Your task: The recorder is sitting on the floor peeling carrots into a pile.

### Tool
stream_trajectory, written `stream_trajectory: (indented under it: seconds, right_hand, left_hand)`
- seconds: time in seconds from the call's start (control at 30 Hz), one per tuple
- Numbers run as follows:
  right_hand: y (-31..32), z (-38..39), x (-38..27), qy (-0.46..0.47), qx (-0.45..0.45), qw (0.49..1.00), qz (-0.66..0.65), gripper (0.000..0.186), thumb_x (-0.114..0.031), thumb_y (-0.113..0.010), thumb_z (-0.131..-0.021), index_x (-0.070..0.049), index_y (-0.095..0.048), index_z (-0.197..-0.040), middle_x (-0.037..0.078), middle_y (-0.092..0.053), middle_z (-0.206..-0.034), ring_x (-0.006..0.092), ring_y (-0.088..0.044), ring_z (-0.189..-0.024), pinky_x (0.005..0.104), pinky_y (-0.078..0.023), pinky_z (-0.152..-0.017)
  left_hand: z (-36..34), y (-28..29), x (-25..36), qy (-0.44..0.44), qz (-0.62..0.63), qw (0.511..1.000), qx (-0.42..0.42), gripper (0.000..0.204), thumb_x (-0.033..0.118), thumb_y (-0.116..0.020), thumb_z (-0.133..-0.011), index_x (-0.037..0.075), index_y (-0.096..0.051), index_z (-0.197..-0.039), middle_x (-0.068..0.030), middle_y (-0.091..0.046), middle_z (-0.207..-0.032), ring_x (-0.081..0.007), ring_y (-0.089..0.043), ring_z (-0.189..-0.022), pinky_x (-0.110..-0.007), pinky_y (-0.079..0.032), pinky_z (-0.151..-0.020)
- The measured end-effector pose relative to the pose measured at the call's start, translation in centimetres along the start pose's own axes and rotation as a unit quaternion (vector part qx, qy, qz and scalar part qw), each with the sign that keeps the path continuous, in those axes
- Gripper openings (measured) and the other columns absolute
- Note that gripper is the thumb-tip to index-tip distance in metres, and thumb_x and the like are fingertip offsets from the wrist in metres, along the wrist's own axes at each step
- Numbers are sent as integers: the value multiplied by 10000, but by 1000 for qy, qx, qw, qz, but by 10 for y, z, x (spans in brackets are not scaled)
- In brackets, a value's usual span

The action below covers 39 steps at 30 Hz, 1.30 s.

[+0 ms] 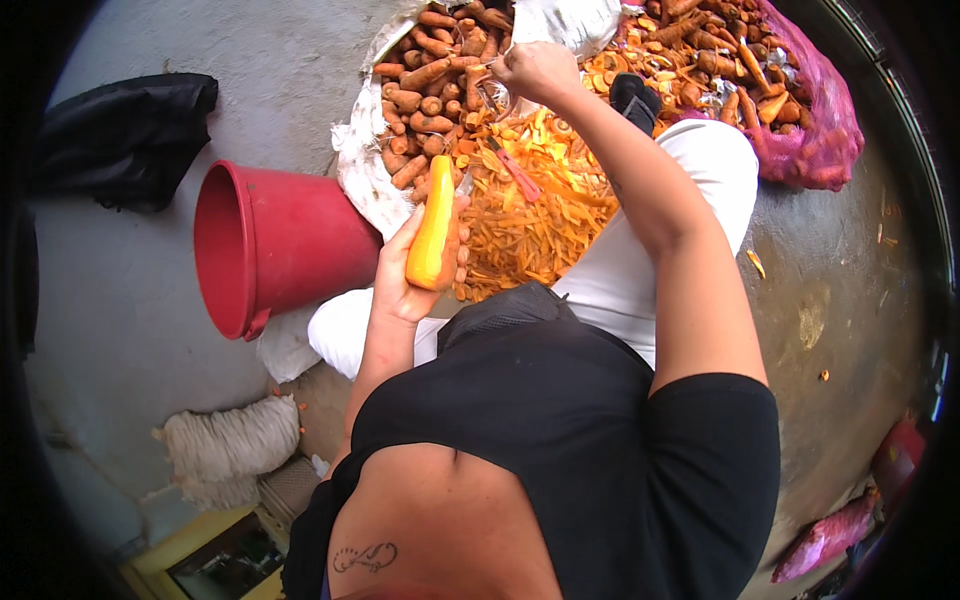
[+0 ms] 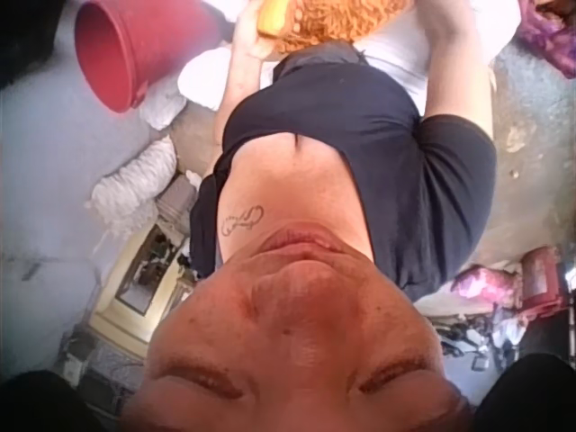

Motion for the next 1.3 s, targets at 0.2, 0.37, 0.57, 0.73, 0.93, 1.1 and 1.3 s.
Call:
stream_trajectory:
  seconds: [0.2,0.37,0.57,0.73,0.93,1.1,1.3]
  right_hand:
    - [19,32,-78,112,-113,977,-142,476,-413,-453,-909,-160,-705,-595,-15,-616,-504,104,-560,-414,293,-465,-465]
    - [54,87,-118,307,7,925,-222,339,-253,-610,-783,-101,-587,-481,65,-510,-450,251,-538,-437,370,-421,-449]
    - [52,101,-124,360,29,910,-203,378,-215,-612,-772,-109,-499,-427,55,-505,-458,249,-525,-477,377,-396,-492]
    - [45,99,-121,354,30,904,-236,347,-253,-589,-742,-99,-571,-432,103,-493,-435,303,-522,-436,388,-443,-480]
    - [28,78,-112,337,96,912,-214,363,-195,-600,-766,-105,-528,-422,67,-457,-391,226,-496,-360,344,-400,-378]
    - [9,9,-34,107,15,994,-18,440,-366,-466,-918,-176,-701,-599,-52,-520,-403,72,-492,-353,274,-430,-386]
    - [23,54,-94,181,-14,967,-178,401,-311,-501,-877,-149,-689,-562,-6,-548,-427,141,-512,-347,307,-431,-387]
  left_hand:
    - [-7,27,2,-2,95,994,54,446,408,-394,-980,70,-488,-1256,-109,-612,-962,-223,-612,-803,-370,-524,-651]
    - [-18,42,-6,-28,87,989,119,397,354,-402,-972,37,-519,-1181,-113,-607,-983,-208,-599,-846,-360,-506,-679]
    - [-17,26,-7,-23,121,984,126,355,347,-413,-982,63,-547,-1145,-62,-625,-1025,-191,-616,-906,-357,-529,-786]
    - [-20,25,-6,-31,94,991,93,359,341,-395,-990,60,-528,-1170,-67,-627,-1018,-195,-619,-901,-346,-522,-787]
    - [-6,30,-4,-74,-6,995,61,405,374,-387,-987,57,-496,-1213,-88,-609,-942,-204,-631,-766,-357,-534,-589]
    - [4,8,-4,-27,37,998,51,486,412,-373,-986,36,-460,-1282,-104,-602,-893,-215,-616,-711,-350,-521,-548]
    - [-4,39,-3,-29,73,995,64,443,403,-423,-971,47,-507,-1219,-103,-619,-934,-212,-616,-821,-376,-515,-682]
Point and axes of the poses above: each hand's wrist, its own z-axis away from the middle knuckle, its own y-axis out of the back of the hand, x = y × z, the point moved 3 cm from there along -z, towards the middle knuckle
